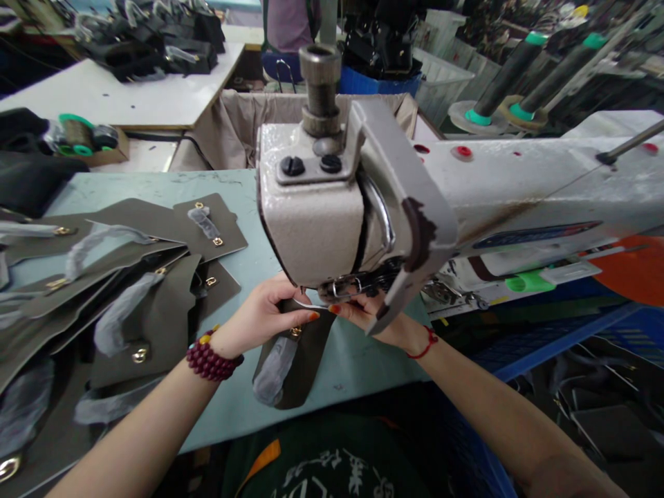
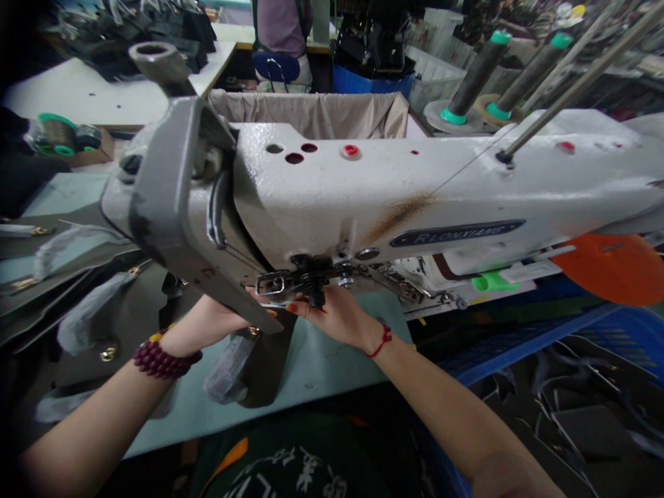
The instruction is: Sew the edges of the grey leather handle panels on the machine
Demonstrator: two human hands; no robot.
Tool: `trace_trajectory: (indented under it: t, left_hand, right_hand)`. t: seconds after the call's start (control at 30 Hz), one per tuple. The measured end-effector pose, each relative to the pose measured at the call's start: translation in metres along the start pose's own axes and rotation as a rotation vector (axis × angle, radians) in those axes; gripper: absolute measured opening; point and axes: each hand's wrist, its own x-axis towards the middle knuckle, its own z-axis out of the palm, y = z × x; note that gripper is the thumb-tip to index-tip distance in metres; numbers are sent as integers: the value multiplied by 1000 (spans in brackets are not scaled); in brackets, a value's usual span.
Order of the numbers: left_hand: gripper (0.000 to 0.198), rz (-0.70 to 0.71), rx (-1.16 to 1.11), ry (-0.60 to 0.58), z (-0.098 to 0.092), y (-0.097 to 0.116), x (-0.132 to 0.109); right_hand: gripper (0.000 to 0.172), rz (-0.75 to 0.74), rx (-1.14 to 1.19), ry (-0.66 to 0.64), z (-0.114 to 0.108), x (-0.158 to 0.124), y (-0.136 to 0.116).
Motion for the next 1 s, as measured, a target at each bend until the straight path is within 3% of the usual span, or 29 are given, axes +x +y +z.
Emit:
trace_trajectory:
  t: [0.67,1.0]
  left_hand:
    - [24,-60,-13,-43,-1,-4,0]
    - [22,-69,-22,-4,1,-3,-1]
  right_hand:
    - [25,-172,100,11,-1,8,9]
    - [25,-64,193,134,12,5,5]
